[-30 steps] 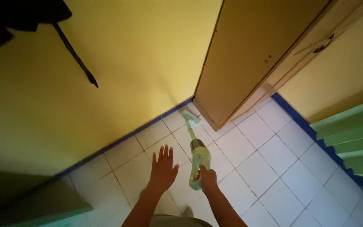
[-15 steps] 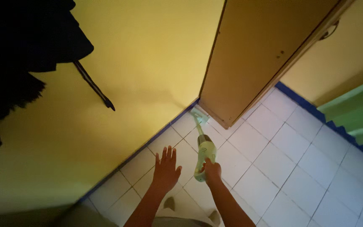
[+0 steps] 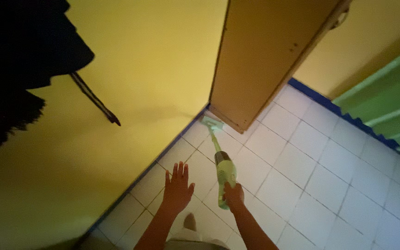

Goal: The person vacuums the tiled floor in a hallway and a room using a light green handheld vacuum.

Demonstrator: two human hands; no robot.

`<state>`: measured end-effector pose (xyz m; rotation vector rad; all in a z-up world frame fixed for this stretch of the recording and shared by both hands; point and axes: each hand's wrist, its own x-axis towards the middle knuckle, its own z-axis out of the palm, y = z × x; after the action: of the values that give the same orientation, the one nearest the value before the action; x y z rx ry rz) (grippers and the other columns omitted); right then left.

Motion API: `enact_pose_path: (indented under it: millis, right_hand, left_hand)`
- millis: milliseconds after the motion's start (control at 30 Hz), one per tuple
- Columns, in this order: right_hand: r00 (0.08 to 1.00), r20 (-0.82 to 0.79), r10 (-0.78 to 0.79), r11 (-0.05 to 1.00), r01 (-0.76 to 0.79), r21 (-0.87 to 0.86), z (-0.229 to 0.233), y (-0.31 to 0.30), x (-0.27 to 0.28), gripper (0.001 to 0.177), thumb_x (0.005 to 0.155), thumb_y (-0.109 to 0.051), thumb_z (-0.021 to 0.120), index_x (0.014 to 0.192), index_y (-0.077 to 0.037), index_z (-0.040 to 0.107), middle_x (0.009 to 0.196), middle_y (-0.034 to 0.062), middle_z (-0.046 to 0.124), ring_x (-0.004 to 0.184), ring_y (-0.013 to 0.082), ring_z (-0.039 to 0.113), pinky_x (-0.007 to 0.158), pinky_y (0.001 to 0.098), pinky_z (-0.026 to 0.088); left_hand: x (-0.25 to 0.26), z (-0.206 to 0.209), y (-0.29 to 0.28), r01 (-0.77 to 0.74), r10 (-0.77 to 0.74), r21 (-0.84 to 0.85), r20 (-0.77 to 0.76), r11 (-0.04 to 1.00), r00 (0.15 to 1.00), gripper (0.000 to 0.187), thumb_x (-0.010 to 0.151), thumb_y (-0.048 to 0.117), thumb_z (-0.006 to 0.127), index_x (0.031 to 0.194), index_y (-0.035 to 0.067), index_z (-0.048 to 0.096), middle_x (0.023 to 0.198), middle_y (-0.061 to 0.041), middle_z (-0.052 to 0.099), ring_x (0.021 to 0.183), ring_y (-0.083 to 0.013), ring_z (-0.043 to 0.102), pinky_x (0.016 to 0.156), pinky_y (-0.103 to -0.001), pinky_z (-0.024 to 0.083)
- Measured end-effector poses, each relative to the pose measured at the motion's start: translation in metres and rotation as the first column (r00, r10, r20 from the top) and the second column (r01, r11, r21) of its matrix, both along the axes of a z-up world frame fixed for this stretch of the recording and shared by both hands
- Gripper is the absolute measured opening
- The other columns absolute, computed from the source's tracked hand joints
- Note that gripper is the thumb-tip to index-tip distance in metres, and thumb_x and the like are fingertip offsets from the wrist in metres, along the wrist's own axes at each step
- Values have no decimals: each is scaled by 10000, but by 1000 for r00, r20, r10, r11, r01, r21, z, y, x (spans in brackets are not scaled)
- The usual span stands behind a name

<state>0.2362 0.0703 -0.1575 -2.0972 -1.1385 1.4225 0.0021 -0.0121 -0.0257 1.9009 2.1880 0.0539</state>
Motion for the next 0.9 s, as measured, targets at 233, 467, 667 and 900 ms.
enact_pose_path:
  millis: [233, 467, 667, 900]
  right_hand:
    - [991, -30, -127, 991, 128, 30, 24, -69, 33, 437, 880, -349, 701, 1048, 47, 625, 773, 142, 702, 504, 238, 630, 480, 416, 511]
    - [985, 171, -26, 999, 34, -42, 44, -139, 74, 486, 909, -409, 660, 1173, -6, 601, 883, 189, 724, 628, 290, 725, 585, 434, 596]
    - [933, 353, 69, 992, -102, 76, 6, -170, 94, 559, 856, -466, 700, 1217, -48, 612, 1040, 202, 744, 849, 337, 740, 807, 462, 588]
    - [963, 266, -35, 999, 32, 13, 8, -151, 55, 573, 852, -469, 676, 1221, -36, 602, 978, 195, 750, 701, 339, 785, 737, 450, 625]
  left_hand:
    - [36, 11, -20, 64, -54, -78, 123, 995, 991, 759, 1015, 393, 505, 1594, 37, 168, 1690, -172, 109, 1574, -328, 59, 1246, -572, 55]
    - [78, 2, -62, 116, -115, -2, 124, 993, 986, 761, 1000, 385, 523, 1570, 8, 189, 1662, -204, 142, 1550, -355, 86, 1224, -594, 67]
    - [87, 6, -87, 127, -128, 21, 160, 992, 979, 746, 1002, 370, 522, 1571, 6, 206, 1659, -210, 173, 1550, -359, 102, 1223, -591, 81]
    - [62, 8, -72, 145, -141, -12, 173, 989, 975, 742, 1008, 374, 517, 1571, 12, 197, 1667, -200, 151, 1557, -352, 85, 1228, -589, 67]
